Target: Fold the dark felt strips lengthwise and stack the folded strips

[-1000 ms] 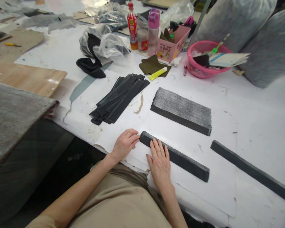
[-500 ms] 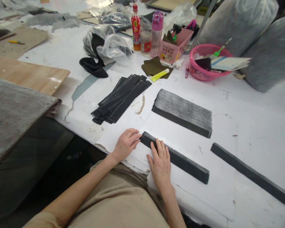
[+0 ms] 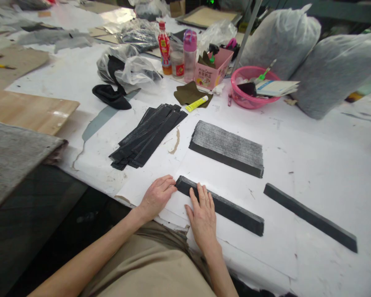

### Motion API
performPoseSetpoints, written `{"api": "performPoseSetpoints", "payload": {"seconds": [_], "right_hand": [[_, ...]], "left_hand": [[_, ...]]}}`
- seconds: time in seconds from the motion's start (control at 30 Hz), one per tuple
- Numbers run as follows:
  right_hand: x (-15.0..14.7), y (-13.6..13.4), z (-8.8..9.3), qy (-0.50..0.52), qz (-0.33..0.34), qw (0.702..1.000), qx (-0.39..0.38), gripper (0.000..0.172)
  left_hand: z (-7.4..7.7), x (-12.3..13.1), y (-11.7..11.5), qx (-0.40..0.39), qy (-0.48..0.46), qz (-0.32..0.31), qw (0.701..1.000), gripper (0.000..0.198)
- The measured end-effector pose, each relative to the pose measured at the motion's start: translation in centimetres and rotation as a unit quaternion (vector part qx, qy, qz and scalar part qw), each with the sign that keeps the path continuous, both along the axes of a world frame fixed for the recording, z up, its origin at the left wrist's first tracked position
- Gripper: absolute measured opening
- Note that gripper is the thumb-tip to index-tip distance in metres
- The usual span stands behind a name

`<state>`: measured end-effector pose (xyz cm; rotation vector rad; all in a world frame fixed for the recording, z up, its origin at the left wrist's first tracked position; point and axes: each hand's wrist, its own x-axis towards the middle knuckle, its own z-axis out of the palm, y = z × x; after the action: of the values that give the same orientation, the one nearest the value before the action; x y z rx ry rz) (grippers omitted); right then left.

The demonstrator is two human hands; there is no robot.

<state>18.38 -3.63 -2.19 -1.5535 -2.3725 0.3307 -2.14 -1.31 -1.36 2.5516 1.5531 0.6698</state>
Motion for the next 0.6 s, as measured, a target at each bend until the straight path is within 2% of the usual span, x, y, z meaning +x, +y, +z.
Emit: {"api": "performPoseSetpoints", "payload": {"seconds": [0.13,0.27,0.4,0.5,0.6], "right_hand": [[-0.2,0.1,0.3,0.006,-0.003,1.0,-0.006,0.047],[0.8,-0.3,0.1,-0.003,-0.006,1.0,-0.014,0.052],[4.6,-1.8,-0.4,-0.037,-0.033,0.999,-0.01,0.062],[8.3,-3.3,-0.5,-0.046,-0.096,0.994,0.011,0.064],[10.8,-4.6,-0.3,-0.025,-0.169,0.984,0.046,0.058]], "left_hand": [[0.4,1.5,0.2,0.001,0.027,-0.042,0.999,0.032],[-0.3,2.3,-0.1,0.006,0.074,-0.06,0.995,0.035],[-0.9,2.1,-0.5,0.01,0.082,-0.053,0.995,0.034],[-0.8,2.0,-0.4,0.008,0.062,-0.052,0.997,0.033],[-0.6,2.1,0.1,0.002,0.023,-0.049,0.998,0.032]]}}
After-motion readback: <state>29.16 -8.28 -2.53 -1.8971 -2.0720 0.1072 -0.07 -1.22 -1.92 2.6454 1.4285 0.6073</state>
